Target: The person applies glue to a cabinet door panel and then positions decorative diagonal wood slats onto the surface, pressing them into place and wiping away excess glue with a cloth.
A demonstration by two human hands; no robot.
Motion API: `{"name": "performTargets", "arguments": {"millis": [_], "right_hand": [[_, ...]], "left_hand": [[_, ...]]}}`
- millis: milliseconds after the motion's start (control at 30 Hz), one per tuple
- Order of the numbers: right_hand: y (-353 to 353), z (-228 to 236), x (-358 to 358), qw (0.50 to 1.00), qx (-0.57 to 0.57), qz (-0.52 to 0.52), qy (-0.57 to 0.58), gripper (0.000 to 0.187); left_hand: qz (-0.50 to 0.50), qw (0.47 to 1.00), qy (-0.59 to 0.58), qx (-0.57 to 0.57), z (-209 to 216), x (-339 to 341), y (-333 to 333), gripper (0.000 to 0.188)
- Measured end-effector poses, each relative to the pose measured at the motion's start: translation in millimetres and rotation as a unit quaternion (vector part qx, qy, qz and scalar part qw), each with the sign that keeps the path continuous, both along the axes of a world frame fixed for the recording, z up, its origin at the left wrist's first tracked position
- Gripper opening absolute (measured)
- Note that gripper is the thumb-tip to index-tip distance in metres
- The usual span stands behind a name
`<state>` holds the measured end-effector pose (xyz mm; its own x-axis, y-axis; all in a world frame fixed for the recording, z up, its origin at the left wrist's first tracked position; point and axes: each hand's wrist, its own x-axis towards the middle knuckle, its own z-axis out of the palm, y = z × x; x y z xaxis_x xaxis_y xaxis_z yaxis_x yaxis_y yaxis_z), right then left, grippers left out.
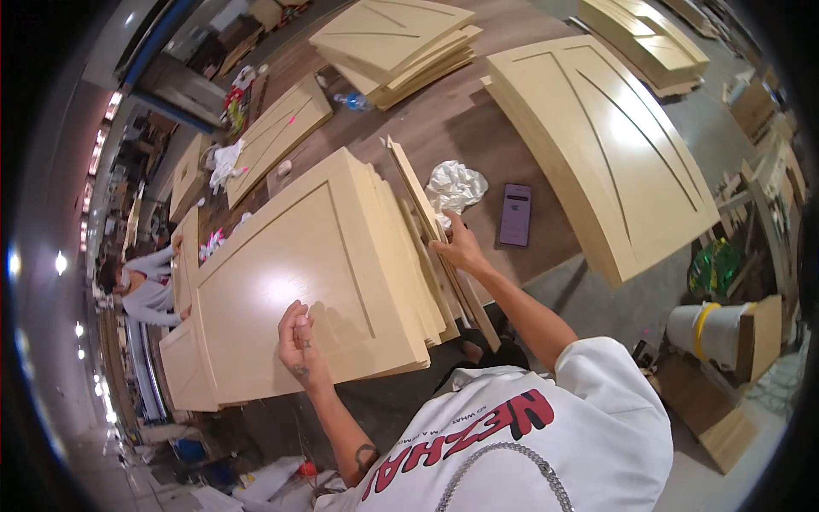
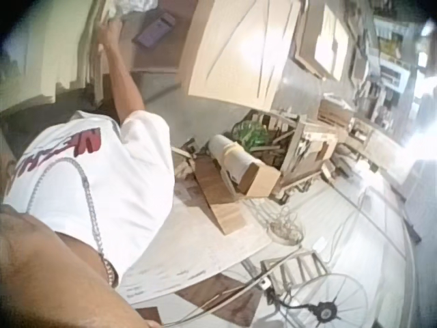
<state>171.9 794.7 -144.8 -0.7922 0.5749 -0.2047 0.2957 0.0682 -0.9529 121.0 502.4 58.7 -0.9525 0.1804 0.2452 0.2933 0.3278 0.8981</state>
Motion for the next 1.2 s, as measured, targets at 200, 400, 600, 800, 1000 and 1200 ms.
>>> {"name": "performTargets", "arguments": {"millis": [200, 400, 600, 800, 1000, 1200], "right_hand": [[7, -35, -36, 0.989, 0.134, -0.020, -0.063, 0.080], [23, -22, -43, 0.960, 0.242, -0.052, -0.128, 0.076], [-5, -21, -43, 0.953, 0.267, -0.033, -0.138, 0.081], [-19, -23, -48, 0.929, 0.331, -0.028, -0.160, 0.084], [-21, -31, -49, 0.919, 0.347, -0.013, -0.187, 0.086], [-21, -24, -56, 0.908, 0.372, -0.040, -0.189, 0.082]], "left_hand": [[0.060, 0.998, -0.007, 0.021, -2, -3, 0, 0.030], [0.055, 0.998, -0.004, 0.026, 6, -2, 3, 0.031], [0.023, 1.000, 0.006, 0.016, 1, -1, 6, 0.033], [0.022, 1.000, 0.004, 0.002, 2, -1, 5, 0.032], [-0.008, 1.000, -0.006, 0.024, -1, -2, 4, 0.027], [-0.061, 0.995, 0.004, 0.082, 0, -4, -6, 0.024]]}}
